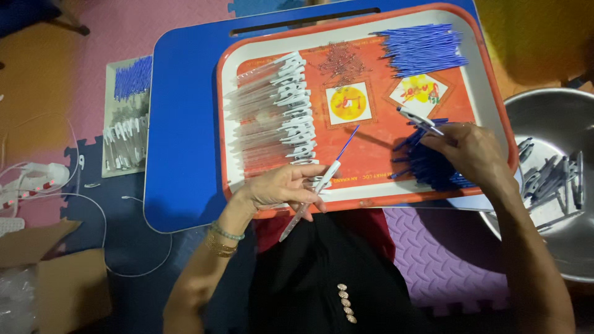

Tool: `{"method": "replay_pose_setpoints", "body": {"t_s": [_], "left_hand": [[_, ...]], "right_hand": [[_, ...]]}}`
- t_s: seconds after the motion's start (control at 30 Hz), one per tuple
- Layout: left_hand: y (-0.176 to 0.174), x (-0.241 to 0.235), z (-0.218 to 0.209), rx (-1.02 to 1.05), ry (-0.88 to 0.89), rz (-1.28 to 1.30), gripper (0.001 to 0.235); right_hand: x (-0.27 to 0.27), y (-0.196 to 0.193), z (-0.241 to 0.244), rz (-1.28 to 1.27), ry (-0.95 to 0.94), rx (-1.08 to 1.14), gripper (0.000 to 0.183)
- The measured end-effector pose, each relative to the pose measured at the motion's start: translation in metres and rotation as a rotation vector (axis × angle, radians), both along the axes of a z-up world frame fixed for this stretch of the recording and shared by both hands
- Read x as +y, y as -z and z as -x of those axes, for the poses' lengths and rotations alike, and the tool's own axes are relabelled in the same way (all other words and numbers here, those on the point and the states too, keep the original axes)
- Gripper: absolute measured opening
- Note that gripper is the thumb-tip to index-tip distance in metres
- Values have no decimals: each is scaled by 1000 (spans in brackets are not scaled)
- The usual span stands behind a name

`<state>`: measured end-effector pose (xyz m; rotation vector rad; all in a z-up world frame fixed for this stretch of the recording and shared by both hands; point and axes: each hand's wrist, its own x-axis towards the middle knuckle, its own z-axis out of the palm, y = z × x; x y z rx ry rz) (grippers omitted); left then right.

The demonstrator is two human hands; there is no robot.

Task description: The person assembles blue pens by inserting ink cartridges into clear plastic barrels. They pick up a barrel and a cartridge, insert the cartridge into the barrel, and place the completed pen on a tray. The person repeats this process for multiple pens.

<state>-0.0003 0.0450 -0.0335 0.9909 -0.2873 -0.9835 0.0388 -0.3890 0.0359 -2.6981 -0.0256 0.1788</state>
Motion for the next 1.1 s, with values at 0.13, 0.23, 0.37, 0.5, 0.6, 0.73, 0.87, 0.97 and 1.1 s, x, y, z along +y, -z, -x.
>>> {"method": "replay_pose_setpoints", "body": {"t_s": [0.13,0.23,0.37,0.5,0.6,0.73,0.87,0.97,1.1], "left_hand": [[-16,-4,-1,8,-22,29,76],[-59,-15,-7,19,141,-167,89],[-75,-25,-9,35,171,-53,78],[-81,-25,-9,35,162,-72,78],[-87,-23,-14,-1,125,-38,64],[-101,-26,-44,32,18,-232,81],[-126,-42,-104,-578,78,-993,49],[-128,-67,-146,-764,43,-1214,43],[-88,-98,-208,-1215,191,-1697,21]], "right_hand": [[15,-12,7,87,-37,-129,54],[39,-13,3,-403,72,-6,37],[98,-30,3,-757,-112,184,30],[110,-39,-6,-924,-157,252,37],[81,2,-48,-885,172,-21,27],[16,13,-107,-1014,133,-153,31],[-36,58,-151,-1005,376,-175,28],[-49,75,-160,-1028,403,-198,33],[-54,84,-162,-1105,417,-164,14]]}}
